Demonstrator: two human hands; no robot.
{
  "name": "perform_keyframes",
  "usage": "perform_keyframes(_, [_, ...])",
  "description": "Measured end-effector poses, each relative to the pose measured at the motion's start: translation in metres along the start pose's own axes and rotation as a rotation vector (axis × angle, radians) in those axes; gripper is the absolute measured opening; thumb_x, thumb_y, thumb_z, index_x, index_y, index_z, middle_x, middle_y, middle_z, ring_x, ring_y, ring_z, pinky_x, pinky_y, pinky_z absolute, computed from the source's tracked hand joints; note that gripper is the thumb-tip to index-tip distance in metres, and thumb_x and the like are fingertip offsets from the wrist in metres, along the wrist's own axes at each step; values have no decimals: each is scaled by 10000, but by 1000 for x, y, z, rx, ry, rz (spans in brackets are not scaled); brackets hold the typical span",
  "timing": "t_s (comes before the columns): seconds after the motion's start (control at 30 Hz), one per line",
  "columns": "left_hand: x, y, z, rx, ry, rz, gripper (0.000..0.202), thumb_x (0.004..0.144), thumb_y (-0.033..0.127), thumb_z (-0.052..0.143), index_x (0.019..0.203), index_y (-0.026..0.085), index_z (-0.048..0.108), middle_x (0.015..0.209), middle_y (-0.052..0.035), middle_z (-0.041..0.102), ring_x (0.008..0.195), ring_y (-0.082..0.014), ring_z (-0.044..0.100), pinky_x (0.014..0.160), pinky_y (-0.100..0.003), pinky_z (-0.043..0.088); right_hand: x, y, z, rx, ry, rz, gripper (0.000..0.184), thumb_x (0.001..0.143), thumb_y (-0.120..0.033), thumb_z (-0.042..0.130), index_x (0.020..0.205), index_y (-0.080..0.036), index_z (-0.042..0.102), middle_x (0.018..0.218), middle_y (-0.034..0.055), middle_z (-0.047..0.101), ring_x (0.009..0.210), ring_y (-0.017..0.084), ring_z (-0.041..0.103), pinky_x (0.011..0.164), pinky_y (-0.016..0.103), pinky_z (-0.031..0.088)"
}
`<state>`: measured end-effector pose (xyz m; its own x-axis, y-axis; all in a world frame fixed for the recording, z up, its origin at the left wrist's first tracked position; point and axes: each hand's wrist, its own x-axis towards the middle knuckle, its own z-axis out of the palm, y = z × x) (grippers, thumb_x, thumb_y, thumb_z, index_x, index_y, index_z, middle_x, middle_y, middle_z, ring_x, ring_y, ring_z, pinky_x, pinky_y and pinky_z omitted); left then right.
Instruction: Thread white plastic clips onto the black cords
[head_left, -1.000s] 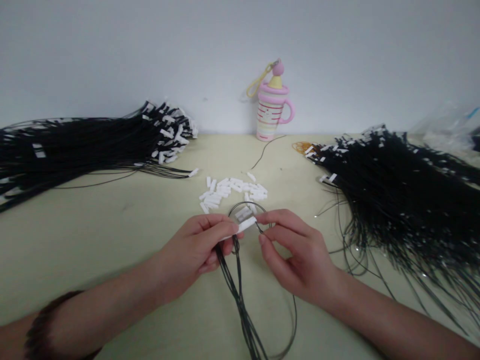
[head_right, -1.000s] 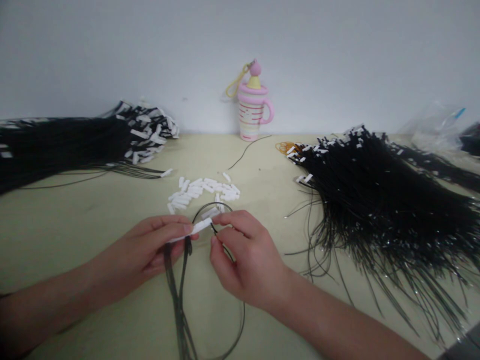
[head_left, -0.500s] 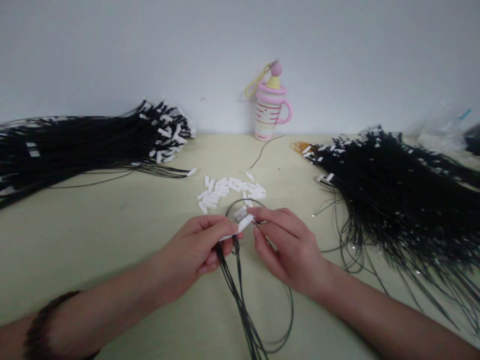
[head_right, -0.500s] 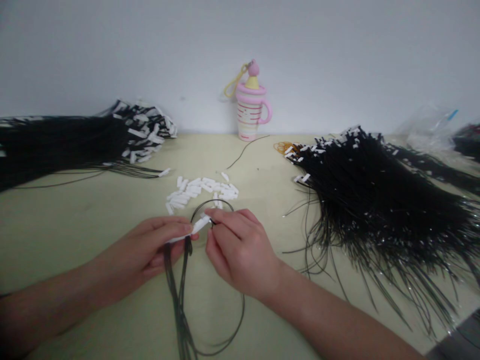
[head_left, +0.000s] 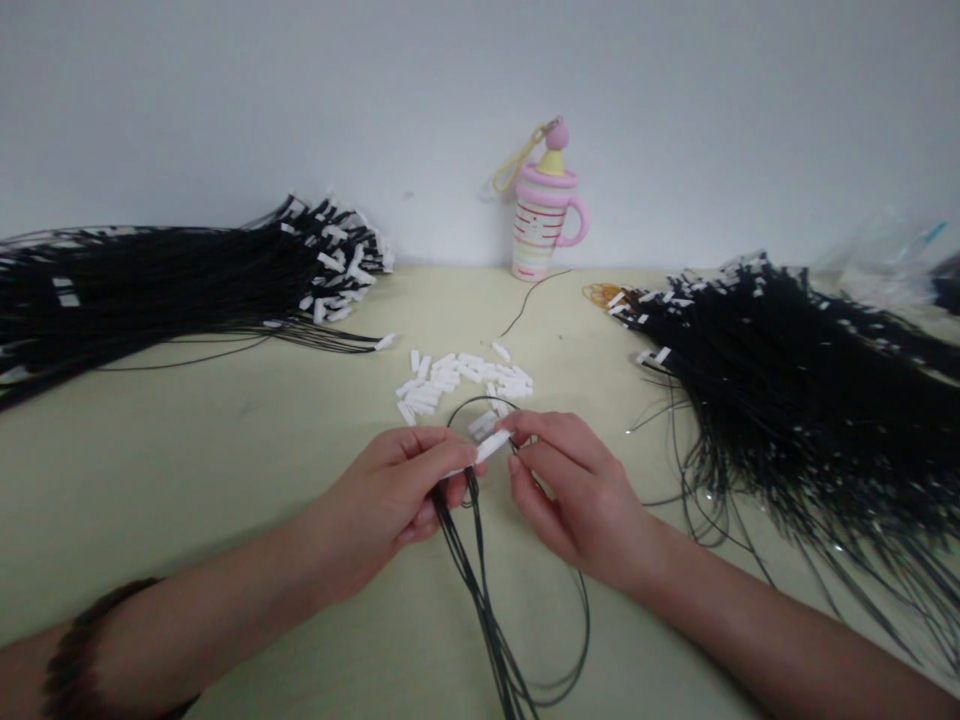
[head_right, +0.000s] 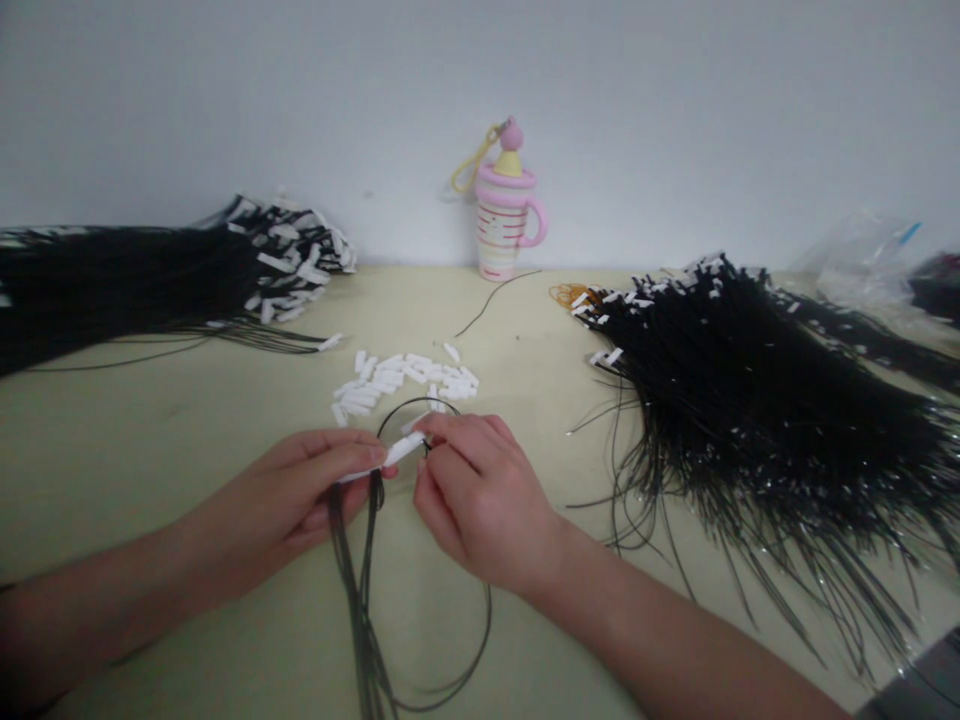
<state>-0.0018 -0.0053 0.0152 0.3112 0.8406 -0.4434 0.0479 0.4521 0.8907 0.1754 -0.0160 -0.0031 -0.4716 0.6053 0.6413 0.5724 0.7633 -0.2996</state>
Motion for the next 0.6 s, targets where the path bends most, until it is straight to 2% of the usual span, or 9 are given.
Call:
perform_keyframes(0.4, [-1,1,1,50,24,5,235,764,304,538,593,151,490,491,67,423,381,-27,286,350,-131,183,-2,-1,-1,-6,-13,9,102,821,-111,488,793,-121,585,1044,119,609,972,185,558,818,333,459])
perform_keyframes(0.6, [-1,-3,2,96,30,23,232,762,319,533,600,157,508,492,60,438,389,-34,307,358,-133,200,-1,-3,-1,-54,15,2,94,821,-122,492,778,-118,576,965,112,619,920,190,565,781,336,472])
